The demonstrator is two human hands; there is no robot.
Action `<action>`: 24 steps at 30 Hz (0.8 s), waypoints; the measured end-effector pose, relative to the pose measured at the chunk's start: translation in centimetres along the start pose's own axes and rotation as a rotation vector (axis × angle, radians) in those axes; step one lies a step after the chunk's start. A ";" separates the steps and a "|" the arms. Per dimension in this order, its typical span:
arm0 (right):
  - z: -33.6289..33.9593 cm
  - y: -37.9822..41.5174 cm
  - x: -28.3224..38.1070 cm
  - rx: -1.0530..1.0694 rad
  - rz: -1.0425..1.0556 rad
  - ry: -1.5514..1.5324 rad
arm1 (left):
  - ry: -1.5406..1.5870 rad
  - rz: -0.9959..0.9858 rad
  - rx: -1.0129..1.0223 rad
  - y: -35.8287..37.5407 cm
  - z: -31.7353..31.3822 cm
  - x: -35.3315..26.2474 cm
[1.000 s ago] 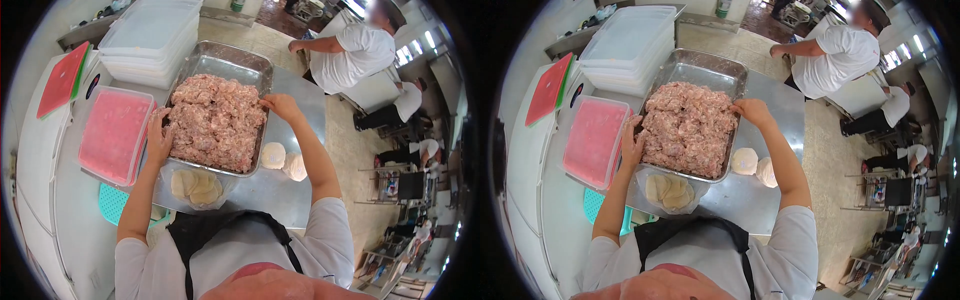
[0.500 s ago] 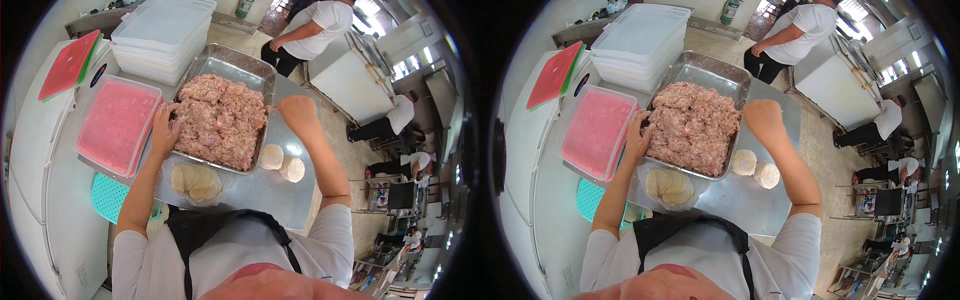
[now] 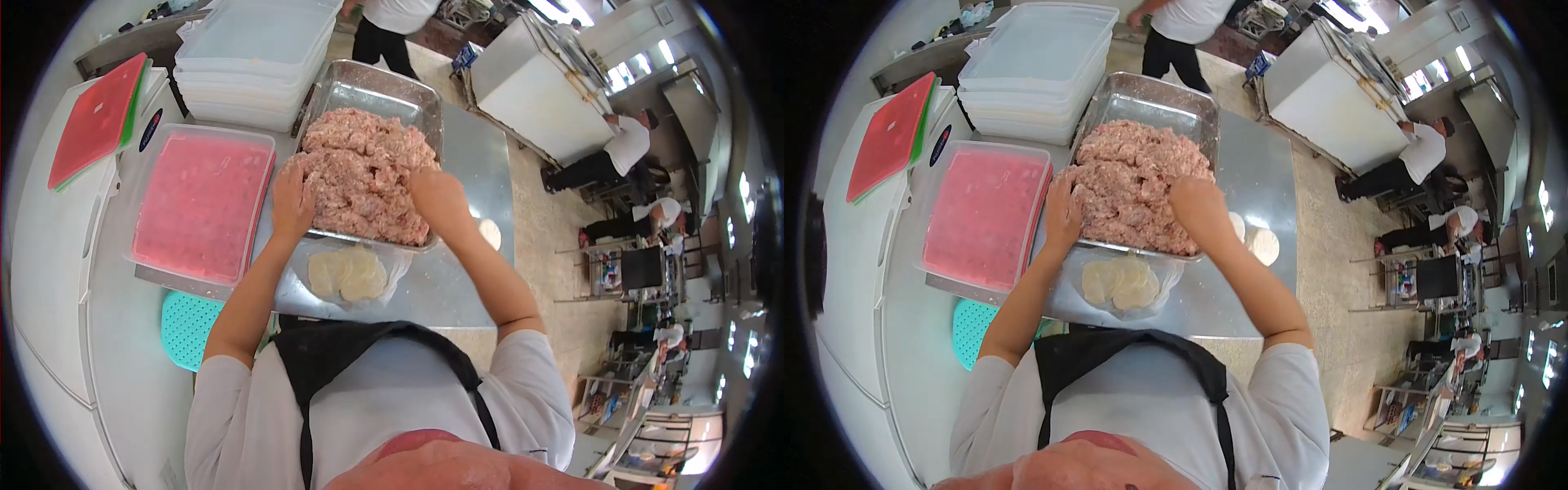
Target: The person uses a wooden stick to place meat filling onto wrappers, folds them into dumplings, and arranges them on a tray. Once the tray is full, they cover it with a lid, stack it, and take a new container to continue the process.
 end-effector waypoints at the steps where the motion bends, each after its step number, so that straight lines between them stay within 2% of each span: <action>1: 0.7 0.6 -0.7 0.011 -0.012 -0.001 | -0.010 -0.001 -0.005 0.0 0.0 0.1; 3: 4.1 1.3 -1.3 -0.106 0.147 -0.013 | -0.017 -0.012 0.002 -0.2 -0.3 0.2; 4: 5.6 1.4 -1.5 -0.102 0.138 -0.017 | -0.023 -0.006 0.017 -0.2 -0.4 0.4; 6: 8.1 1.3 -2.9 0.011 -0.013 0.105 | -0.027 0.005 0.040 0.0 -0.5 0.4; 7: 8.8 1.1 -2.6 0.042 -0.066 0.062 | -0.051 -0.002 0.031 0.0 -0.4 0.2; 8: 7.9 0.9 -2.0 0.045 -0.071 0.063 | -0.075 -0.009 0.020 0.0 -0.3 0.1; 10: 3.2 0.2 0.0 0.087 0.039 -0.122 | -0.071 0.004 0.022 0.1 -0.5 0.5; 11: -0.1 -0.3 -0.6 0.161 -0.105 -0.201 | -0.073 0.015 0.023 0.1 -0.5 0.8; 14: -4.2 -1.2 -3.9 0.081 -0.171 -0.296 | -0.065 0.017 0.003 0.0 -0.3 0.6; 17: -4.2 -1.2 -5.4 0.075 -0.117 -0.187 | -0.085 -0.016 -0.002 0.0 -0.4 0.4; 18: -3.2 -0.8 -5.8 0.076 -0.124 -0.194 | -0.089 -0.019 0.007 -0.2 -0.4 0.2; 20: 0.4 0.1 -5.8 0.108 -0.079 0.007 | -0.026 -0.044 -0.034 -0.5 0.2 -0.4; 22: 3.4 2.1 -5.6 0.086 -0.058 -0.026 | -0.023 -0.042 -0.025 -0.6 0.2 -0.5; 24: 3.3 4.2 -6.2 0.062 -0.047 -0.060 | -0.019 -0.047 -0.010 -0.8 -0.1 -0.8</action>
Point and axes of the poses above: each hand's wrist, its own y-axis away from the middle knuckle, its own z-axis out of the back of the hand, x = y × z, the point moved 10 cm from there along -y, towards the middle knuckle, and after that the axes turned 3 degrees about y, right-handed, at the moved point
